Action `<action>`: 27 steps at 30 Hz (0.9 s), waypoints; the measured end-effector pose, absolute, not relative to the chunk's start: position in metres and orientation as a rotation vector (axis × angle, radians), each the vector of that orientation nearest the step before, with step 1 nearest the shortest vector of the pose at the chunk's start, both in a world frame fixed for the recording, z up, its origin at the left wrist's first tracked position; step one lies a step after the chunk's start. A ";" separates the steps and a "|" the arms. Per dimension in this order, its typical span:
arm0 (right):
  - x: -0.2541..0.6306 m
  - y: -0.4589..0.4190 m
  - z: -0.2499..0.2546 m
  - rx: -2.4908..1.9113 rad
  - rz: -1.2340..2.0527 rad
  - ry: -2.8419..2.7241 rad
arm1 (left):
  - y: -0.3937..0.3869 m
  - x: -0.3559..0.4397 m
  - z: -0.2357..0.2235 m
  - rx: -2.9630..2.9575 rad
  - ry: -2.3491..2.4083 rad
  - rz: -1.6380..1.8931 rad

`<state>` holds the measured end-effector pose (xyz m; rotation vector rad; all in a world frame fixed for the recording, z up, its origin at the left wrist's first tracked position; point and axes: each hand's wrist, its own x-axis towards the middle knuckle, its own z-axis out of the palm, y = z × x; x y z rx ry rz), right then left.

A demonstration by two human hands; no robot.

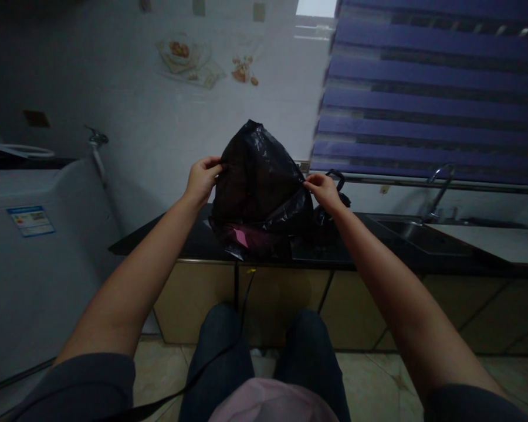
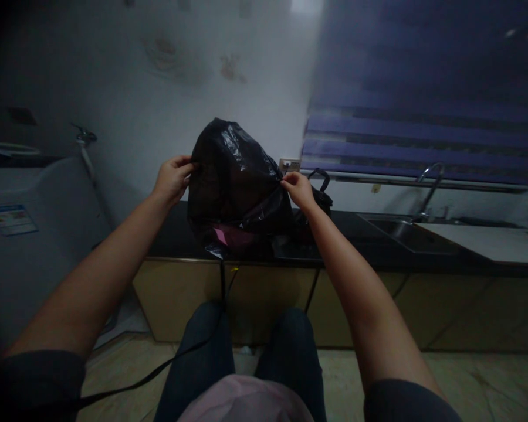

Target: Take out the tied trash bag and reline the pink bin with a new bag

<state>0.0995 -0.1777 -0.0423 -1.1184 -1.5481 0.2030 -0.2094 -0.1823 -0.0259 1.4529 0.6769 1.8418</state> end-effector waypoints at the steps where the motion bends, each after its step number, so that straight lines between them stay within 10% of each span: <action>1: 0.100 -0.178 -0.042 -1.121 0.212 -1.547 | -0.182 -0.210 -0.026 1.454 0.679 1.842; 27: 0.110 -0.176 -0.044 -1.075 0.213 -1.552 | -0.182 -0.215 -0.030 1.408 0.661 1.856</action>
